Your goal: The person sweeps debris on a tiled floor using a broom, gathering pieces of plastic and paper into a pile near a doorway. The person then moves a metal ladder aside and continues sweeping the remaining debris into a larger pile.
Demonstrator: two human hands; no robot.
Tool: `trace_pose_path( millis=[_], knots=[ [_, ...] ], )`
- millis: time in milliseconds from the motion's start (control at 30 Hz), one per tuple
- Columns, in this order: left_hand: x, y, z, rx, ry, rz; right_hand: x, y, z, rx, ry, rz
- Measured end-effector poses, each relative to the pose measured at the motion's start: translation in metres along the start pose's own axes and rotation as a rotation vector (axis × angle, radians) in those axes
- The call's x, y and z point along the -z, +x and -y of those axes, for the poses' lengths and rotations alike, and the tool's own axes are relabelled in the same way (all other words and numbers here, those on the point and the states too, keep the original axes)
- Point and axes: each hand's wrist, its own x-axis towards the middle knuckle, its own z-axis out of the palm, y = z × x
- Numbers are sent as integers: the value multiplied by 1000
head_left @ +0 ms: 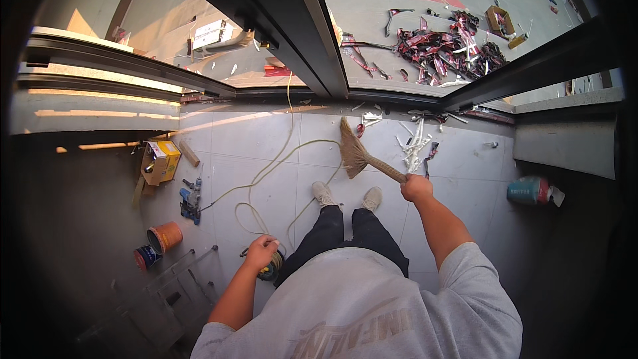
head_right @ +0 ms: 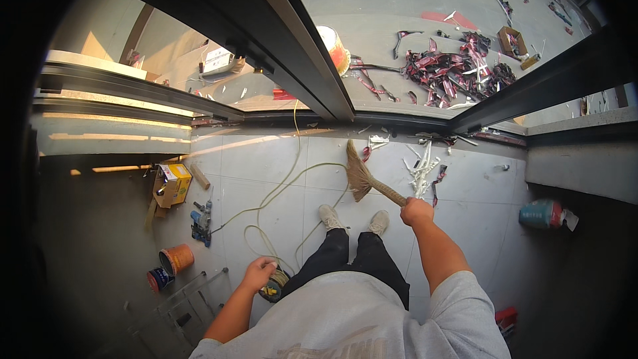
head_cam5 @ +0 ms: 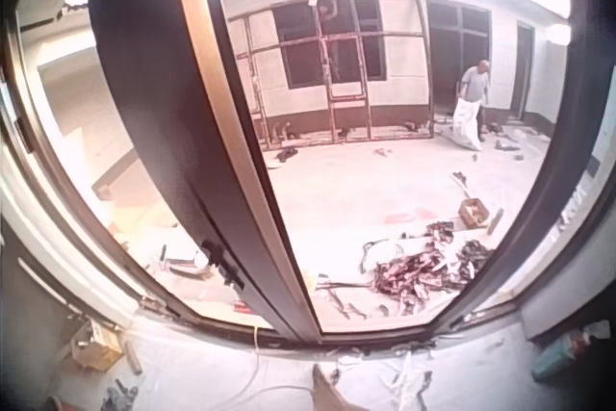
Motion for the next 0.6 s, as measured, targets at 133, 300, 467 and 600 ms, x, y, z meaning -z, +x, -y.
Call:
trace_pose_path(
  millis=[133,300,467,600],
  knots=[
    [28,24,35,43,72,13,17,-2,-17,-175,-18,33],
    [59,56,25,90,2,14,23,-42,-47,-306,-17,-66],
    [77,93,12,83,-41,39,12,-83,-45,-337,-34,-172],
    [77,109,-6,75,-113,41,15,-132,-32,-294,21,-243]
  ],
)
